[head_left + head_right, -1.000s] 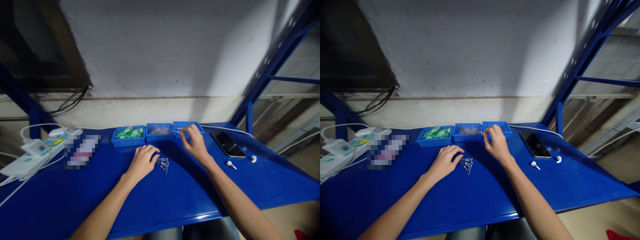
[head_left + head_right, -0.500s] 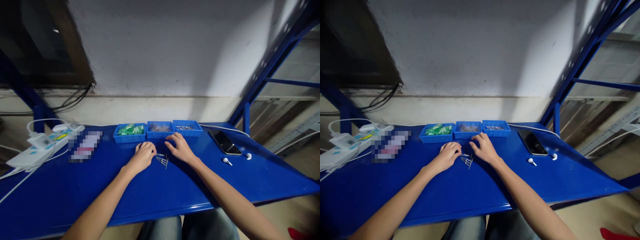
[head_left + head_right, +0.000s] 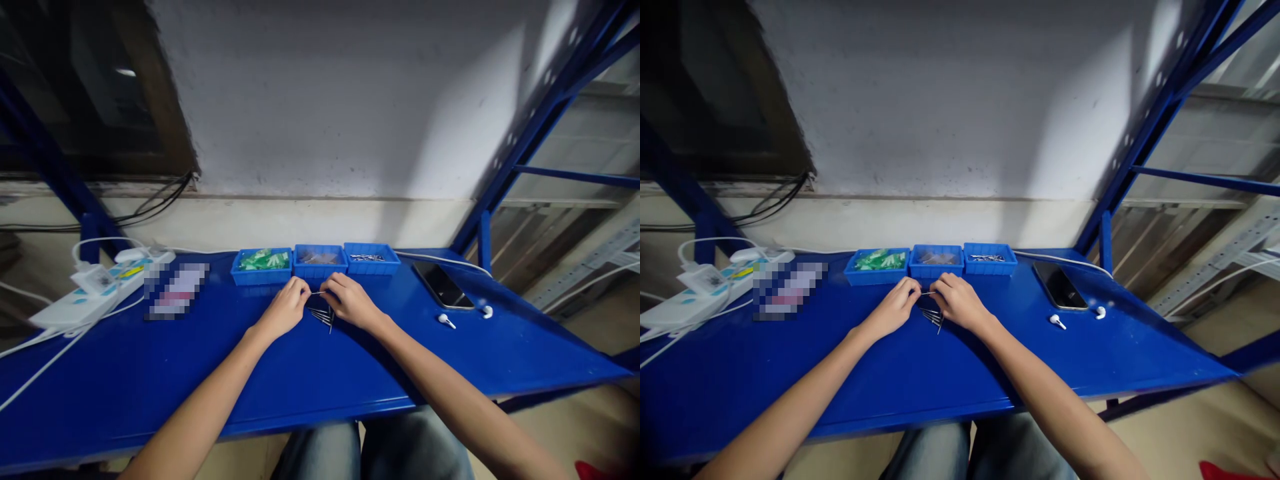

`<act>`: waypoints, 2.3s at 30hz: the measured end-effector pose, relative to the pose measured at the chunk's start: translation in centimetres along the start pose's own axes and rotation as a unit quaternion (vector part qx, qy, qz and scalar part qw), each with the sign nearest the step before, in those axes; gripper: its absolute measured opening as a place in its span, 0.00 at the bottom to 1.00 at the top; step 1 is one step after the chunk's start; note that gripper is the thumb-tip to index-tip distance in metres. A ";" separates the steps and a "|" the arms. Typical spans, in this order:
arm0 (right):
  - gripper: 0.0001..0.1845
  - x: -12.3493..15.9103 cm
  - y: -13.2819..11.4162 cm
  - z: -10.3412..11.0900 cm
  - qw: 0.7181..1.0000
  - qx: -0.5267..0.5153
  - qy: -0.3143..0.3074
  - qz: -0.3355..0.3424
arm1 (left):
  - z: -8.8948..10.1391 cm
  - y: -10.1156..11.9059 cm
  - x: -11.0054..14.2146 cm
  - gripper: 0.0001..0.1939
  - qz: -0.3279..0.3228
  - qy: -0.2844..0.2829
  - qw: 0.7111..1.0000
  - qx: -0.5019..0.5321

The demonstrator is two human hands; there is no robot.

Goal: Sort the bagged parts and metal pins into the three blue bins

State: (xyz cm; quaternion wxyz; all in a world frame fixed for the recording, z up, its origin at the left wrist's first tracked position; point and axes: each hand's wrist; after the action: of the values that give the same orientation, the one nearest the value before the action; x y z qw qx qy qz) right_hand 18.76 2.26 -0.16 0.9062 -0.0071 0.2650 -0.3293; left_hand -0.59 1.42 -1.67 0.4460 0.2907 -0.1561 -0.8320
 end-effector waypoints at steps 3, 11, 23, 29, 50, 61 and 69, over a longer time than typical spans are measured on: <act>0.08 0.0 0.1 0.1 1.000 -0.020 0.007 -0.016 | 0.3 0.6 0.0 0.06 0.001 0.006 0.999 0.035; 0.10 0.0 -0.5 0.3 1.000 -0.001 -0.004 -0.015 | 0.8 1.5 0.0 0.11 0.020 0.038 0.999 0.011; 0.15 1.9 6.7 4.8 0.949 0.091 0.215 -0.211 | 0.2 0.2 0.3 0.10 0.033 -0.092 0.991 -0.089; 0.16 2.5 8.0 2.5 0.944 0.124 0.148 -0.269 | 0.4 0.0 0.3 0.07 0.017 -0.132 0.988 -0.082; 0.07 0.6 0.7 -0.3 1.000 0.023 -0.011 0.000 | 0.2 0.4 -0.2 0.10 -0.004 -0.007 0.998 0.054; 0.10 0.2 0.8 -0.7 0.998 0.055 -0.017 -0.016 | -0.2 1.0 -0.1 0.05 -0.015 0.052 0.998 0.024; 0.12 0.4 0.0 -0.3 0.998 0.062 -0.007 0.016 | 0.1 0.6 -0.2 0.09 0.020 0.053 0.998 0.024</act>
State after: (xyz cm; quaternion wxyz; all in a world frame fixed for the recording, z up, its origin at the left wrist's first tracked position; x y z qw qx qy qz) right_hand 18.87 2.05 -0.57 0.9118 0.0512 0.2382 -0.3306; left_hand -0.19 1.27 -1.23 0.4632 0.3416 -0.1579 -0.8024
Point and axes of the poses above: each hand's wrist, its own x-axis away from the middle knuckle, its own z-axis out of the back of the hand, y = z × x, and after that the axes turned 6 degrees about -y, right-handed
